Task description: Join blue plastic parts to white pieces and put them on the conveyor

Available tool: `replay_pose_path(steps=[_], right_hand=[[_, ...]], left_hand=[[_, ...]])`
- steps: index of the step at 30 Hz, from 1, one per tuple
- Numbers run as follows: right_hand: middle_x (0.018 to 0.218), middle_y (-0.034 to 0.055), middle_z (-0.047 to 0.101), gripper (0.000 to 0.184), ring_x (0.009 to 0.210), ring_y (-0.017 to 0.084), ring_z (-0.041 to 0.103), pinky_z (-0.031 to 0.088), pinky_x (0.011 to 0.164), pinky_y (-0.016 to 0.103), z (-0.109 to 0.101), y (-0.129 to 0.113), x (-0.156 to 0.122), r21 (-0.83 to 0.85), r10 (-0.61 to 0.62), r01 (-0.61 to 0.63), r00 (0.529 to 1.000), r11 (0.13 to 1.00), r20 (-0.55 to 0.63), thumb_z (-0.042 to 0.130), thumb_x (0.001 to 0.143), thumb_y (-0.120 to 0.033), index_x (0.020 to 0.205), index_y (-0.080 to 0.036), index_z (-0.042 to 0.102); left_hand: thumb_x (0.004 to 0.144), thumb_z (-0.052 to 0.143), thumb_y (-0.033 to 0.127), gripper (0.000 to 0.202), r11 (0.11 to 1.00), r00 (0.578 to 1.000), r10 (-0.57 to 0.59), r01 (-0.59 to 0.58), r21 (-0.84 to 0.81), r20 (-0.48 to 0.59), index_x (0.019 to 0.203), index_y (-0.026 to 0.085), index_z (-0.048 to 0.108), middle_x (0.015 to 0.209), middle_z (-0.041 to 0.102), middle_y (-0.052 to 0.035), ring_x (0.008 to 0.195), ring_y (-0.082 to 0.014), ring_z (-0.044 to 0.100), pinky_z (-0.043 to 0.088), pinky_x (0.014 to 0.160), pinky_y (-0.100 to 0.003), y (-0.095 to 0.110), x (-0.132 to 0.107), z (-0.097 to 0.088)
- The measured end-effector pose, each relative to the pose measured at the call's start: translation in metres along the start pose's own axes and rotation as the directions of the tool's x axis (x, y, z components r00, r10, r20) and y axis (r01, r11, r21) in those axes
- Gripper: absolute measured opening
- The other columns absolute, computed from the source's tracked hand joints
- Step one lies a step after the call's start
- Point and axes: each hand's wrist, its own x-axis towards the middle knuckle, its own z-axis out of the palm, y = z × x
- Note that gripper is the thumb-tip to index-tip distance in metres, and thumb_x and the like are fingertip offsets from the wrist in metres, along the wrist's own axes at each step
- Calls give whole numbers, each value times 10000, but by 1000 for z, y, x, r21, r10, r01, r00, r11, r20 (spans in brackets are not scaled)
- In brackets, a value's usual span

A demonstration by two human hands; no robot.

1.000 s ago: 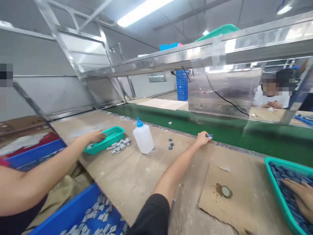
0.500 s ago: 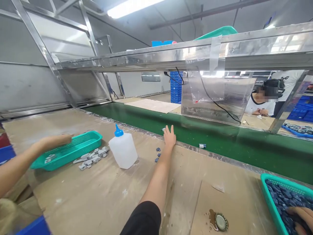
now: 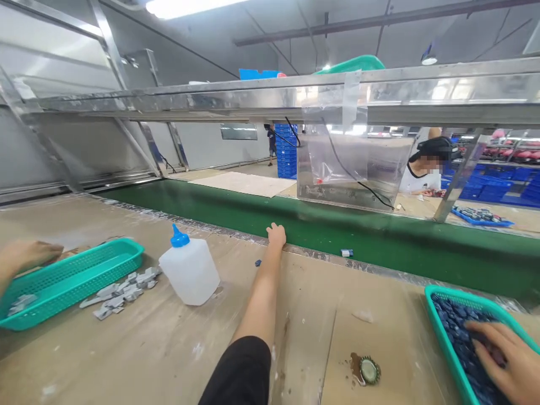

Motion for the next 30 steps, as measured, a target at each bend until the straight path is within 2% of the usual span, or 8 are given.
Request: replay_pose_path(steps=[5,9,11,14,17,25,28,30], right_hand=[[934,83,589,183,785,221,594,496,688,335,-24,-52,17,233,109,-129,989,964,98,499,781,-311,883,-218,619],[848,61,596,133,768,195,573,474,678,307,-12,-117,27,498,-72,-126,930,858,360,487,786,-245,856,-185,583],[783,43,593,121,715,183,554,454,655,302,-1,-148,25,498,-167,-86,882,863,441,469,773,-179,860,-175,552],[802,52,571,211,736,187,527,435,667,306,13,-177,16,457,-273,37,843,889,463,427,740,-87,926,-155,501],[878,94,552,302,822,219,501,427,716,345,20,-183,6,351,-316,158,832,923,457,379,727,-34,1001,-136,456],[928,108,546,313,872,242,492,415,726,366,21,-184,2,266,-291,172,801,949,522,365,727,-15,997,-162,425],[841,72,559,262,805,232,520,418,715,377,16,-185,3,333,-181,12,857,943,482,422,735,-78,974,-186,431],[793,41,559,241,774,215,546,432,717,369,11,-187,5,498,-45,-211,891,841,452,506,733,-160,954,-201,418]], left_hand=[[802,540,182,172,977,982,150,-130,-167,118,960,123,573,1022,573,-75,1005,-195,520,415,890,-382,20,-34,-8],[799,484,151,362,898,970,225,-168,-407,95,1157,191,451,973,600,-40,910,-140,574,450,831,-275,43,-86,-3],[799,465,168,447,777,971,213,-99,-622,111,1232,205,357,995,592,-47,857,-124,598,481,763,-256,51,-130,-2],[737,544,189,392,343,934,251,160,-925,255,1121,170,466,1041,570,-80,875,-145,603,480,793,-292,53,-200,-8],[652,643,204,359,220,863,406,226,-949,300,998,157,560,1023,587,-72,929,-166,583,443,879,-316,45,-249,-19],[723,583,170,334,334,760,650,-269,-903,14,1056,189,568,996,564,-47,886,-126,580,488,803,-266,33,-269,-43],[716,616,181,344,363,665,736,-542,-758,-122,1053,181,549,903,597,-25,826,-121,579,488,759,-254,30,-270,-52],[722,610,169,273,330,590,784,-659,-676,-193,990,164,560,856,596,-17,793,-113,572,479,730,-236,28,-271,-56]])
